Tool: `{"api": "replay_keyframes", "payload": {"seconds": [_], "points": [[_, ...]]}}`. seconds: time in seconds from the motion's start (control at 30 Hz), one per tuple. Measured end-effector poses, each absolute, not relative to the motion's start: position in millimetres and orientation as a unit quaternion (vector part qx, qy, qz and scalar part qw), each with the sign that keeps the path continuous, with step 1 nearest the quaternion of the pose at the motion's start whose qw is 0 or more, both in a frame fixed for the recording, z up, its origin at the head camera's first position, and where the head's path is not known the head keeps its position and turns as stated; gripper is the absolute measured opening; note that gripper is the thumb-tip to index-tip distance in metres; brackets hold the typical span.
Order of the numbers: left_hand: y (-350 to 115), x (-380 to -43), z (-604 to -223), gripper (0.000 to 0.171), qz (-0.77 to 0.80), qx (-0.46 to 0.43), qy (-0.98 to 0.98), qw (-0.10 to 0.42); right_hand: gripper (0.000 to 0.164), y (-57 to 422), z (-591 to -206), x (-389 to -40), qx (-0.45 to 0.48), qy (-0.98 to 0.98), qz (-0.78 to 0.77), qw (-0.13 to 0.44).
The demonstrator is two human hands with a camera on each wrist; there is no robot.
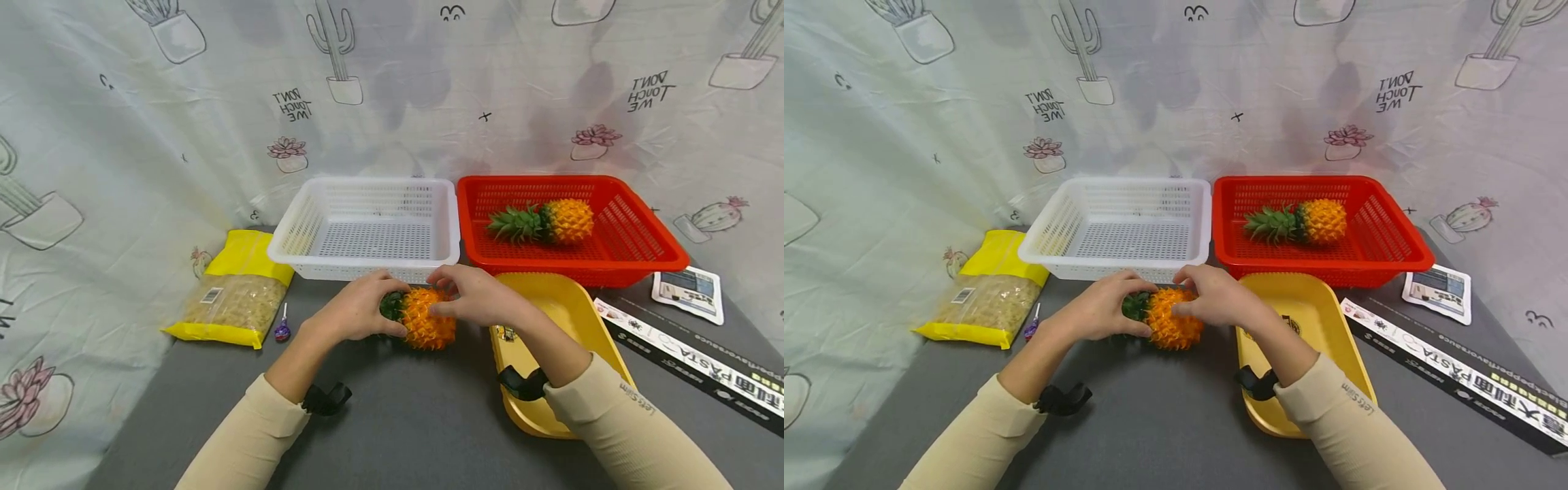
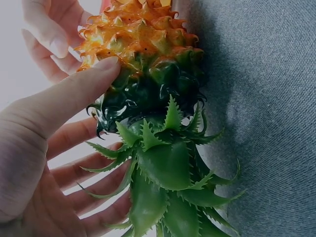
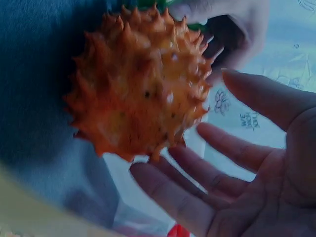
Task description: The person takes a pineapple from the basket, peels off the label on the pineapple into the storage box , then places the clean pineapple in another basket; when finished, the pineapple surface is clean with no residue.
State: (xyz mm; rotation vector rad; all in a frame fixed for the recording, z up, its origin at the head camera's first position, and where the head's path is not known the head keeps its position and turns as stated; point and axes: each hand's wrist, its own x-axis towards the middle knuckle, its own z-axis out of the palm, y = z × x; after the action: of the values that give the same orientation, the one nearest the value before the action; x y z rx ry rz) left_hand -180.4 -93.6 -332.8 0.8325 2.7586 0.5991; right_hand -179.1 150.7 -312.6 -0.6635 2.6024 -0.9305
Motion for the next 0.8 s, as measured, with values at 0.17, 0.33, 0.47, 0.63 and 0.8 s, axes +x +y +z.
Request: {"api": "replay_keyframes", "payload": {"seconds": [0.17,0.33,0.47,0.63,0.8], "points": [[-94,-181,-333,0.071,0.206,0.282,0.932,0.095,0.056,145,-311,-176,-0.238,0.908,-0.312,0.151],[-94,-182,-335,0.071,0.206,0.280,0.932,0.099,0.062,140,-312,-174,-0.238,0.912,-0.291,0.165],[-93,-182,-335,0.071,0.207,0.279,0.932,0.100,0.066,136,-313,-172,-0.244,0.914,-0.278,0.166],[-94,-183,-336,0.070,0.211,0.279,0.932,0.098,0.073,130,-316,-171,-0.242,0.918,-0.265,0.170],[-94,-183,-336,0.070,0.213,0.280,0.931,0.099,0.083,128,-320,-171,-0.239,0.923,-0.248,0.174]]}}
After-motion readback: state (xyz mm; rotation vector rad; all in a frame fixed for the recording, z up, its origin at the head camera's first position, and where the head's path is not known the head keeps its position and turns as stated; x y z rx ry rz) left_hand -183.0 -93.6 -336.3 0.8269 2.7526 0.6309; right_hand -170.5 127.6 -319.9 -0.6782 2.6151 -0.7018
